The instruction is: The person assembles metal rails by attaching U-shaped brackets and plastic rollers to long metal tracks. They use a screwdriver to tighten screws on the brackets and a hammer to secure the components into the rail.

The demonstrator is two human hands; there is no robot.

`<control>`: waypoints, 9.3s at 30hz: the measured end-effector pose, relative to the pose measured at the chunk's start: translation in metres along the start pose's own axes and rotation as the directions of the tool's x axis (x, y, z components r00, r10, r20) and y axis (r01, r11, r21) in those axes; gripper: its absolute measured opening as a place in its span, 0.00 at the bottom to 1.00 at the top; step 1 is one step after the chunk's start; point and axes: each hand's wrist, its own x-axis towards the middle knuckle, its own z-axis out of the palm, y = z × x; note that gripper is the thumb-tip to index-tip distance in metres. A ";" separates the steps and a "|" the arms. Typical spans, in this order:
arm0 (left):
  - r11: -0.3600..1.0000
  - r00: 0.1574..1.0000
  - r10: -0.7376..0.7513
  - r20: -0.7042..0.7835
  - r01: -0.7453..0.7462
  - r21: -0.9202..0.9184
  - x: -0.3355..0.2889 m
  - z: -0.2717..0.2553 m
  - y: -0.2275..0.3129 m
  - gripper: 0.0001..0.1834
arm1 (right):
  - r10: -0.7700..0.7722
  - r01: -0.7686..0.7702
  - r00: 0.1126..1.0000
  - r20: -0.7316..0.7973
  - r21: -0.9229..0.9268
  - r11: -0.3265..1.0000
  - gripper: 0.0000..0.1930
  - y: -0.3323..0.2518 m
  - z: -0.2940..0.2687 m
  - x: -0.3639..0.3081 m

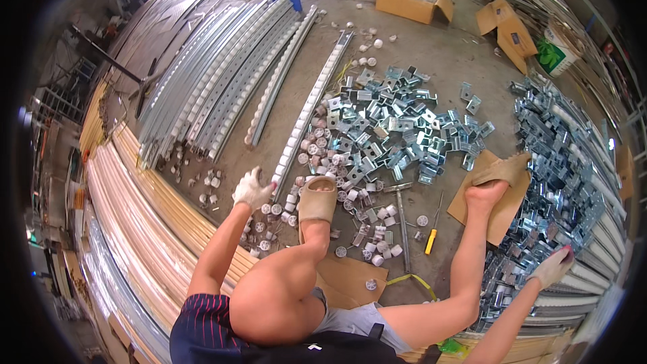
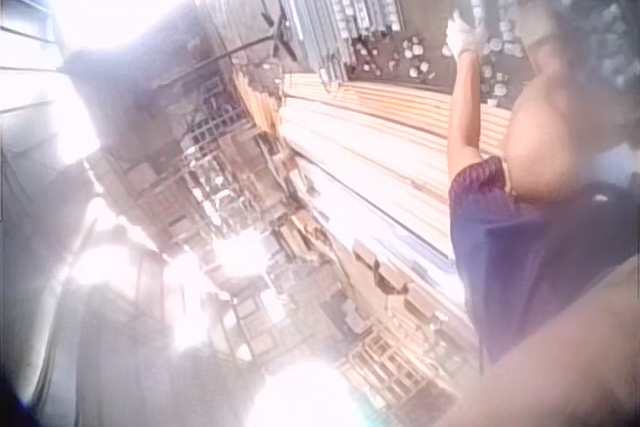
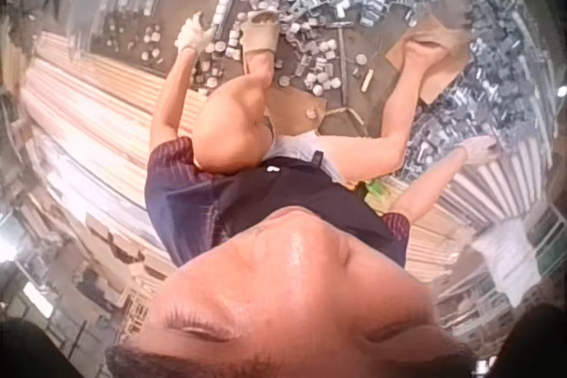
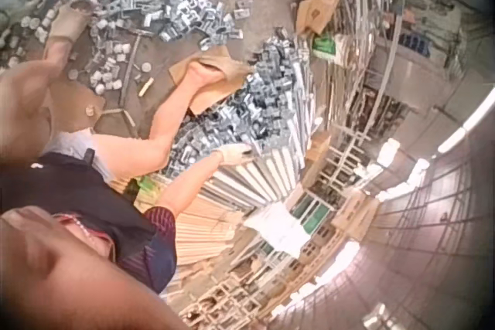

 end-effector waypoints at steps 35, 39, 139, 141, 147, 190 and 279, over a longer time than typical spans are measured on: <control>0.985 0.978 0.146 0.147 -0.131 -0.112 -0.006 0.110 0.111 0.43 | 0.447 -0.462 0.858 -0.253 0.001 0.887 0.34 0.118 -0.074 -0.012; 0.985 0.976 0.150 0.156 -0.133 -0.114 -0.005 0.110 0.114 0.44 | 0.356 -0.414 0.901 -0.247 -0.244 0.877 0.36 0.125 -0.075 -0.011; 0.957 0.966 -0.242 -0.096 0.221 -0.190 -0.025 0.066 0.005 0.32 | -0.237 0.147 0.326 0.915 0.198 0.969 0.33 -0.021 0.031 -0.396; 0.962 0.974 -0.202 -0.104 0.177 -0.210 -0.022 0.071 0.013 0.33 | -0.200 0.173 0.303 0.932 0.153 0.973 0.33 -0.020 0.023 -0.399; 0.959 0.999 -0.047 0.007 0.047 -0.280 -0.015 0.055 -0.011 0.35 | -0.253 0.442 0.277 0.927 0.111 0.890 0.34 -0.019 0.016 -0.410; 0.398 0.382 -0.907 -0.176 0.915 -0.065 -0.124 0.062 -0.336 0.40 | -0.473 0.336 -0.311 0.824 0.561 0.757 0.20 -0.717 0.291 -0.804; 0.448 0.392 -0.860 -0.325 0.886 -0.118 -0.126 0.067 -0.340 0.36 | -0.792 0.419 -0.080 0.605 0.741 0.524 0.26 -0.538 0.263 -0.730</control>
